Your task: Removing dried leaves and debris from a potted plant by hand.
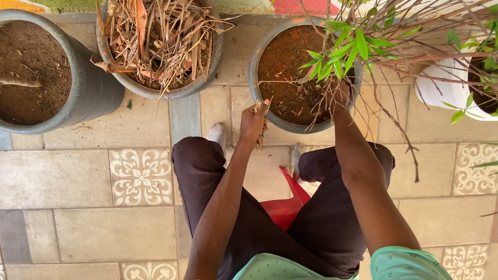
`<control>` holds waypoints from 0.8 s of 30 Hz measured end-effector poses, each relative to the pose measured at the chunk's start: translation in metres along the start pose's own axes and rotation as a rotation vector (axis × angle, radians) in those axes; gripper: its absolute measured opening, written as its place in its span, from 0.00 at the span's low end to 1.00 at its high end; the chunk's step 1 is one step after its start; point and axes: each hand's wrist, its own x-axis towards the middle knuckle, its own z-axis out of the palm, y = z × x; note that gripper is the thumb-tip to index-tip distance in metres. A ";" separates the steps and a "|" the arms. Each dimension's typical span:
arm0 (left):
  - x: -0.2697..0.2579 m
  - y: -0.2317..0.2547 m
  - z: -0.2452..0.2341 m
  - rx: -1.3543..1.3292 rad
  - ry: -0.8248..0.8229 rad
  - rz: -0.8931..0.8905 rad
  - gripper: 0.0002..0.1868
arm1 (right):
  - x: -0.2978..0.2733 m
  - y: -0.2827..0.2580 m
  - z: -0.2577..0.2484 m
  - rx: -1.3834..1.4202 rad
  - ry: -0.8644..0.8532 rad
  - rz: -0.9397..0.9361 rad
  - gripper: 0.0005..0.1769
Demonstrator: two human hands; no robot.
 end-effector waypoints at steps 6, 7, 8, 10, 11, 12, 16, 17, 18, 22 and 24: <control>0.000 0.001 0.001 0.027 0.010 -0.024 0.25 | -0.002 0.062 0.019 -0.095 0.002 -0.005 0.30; 0.001 0.000 0.001 0.013 0.005 -0.011 0.25 | 0.000 0.093 0.033 -0.110 0.002 -0.003 0.30; 0.001 -0.001 0.001 0.000 0.000 0.001 0.25 | 0.017 0.107 0.065 -0.126 0.002 0.000 0.31; 0.002 -0.001 0.002 -0.008 -0.006 0.011 0.24 | 0.018 0.096 0.064 -0.200 0.055 -0.097 0.38; 0.002 -0.001 0.002 -0.018 -0.011 0.023 0.24 | 0.018 0.090 0.064 -0.274 0.109 -0.196 0.45; 0.002 -0.001 0.002 -0.018 -0.010 0.024 0.24 | -0.005 0.085 0.037 -0.273 0.109 -0.198 0.45; 0.000 0.003 0.002 -0.007 0.001 0.000 0.23 | 0.007 0.011 0.018 -0.283 0.057 -0.182 0.43; -0.001 0.005 0.002 0.001 0.004 -0.009 0.23 | 0.007 0.002 0.015 -0.286 0.043 -0.178 0.43; -0.002 0.004 0.002 0.002 0.003 -0.012 0.23 | 0.006 0.000 0.015 -0.289 0.029 -0.171 0.42; -0.003 0.005 0.002 0.019 -0.001 -0.006 0.23 | 0.004 -0.013 0.009 -0.304 -0.028 -0.142 0.41; -0.003 0.003 0.002 0.013 -0.006 -0.003 0.23 | -0.001 -0.026 0.001 -0.312 -0.058 -0.125 0.40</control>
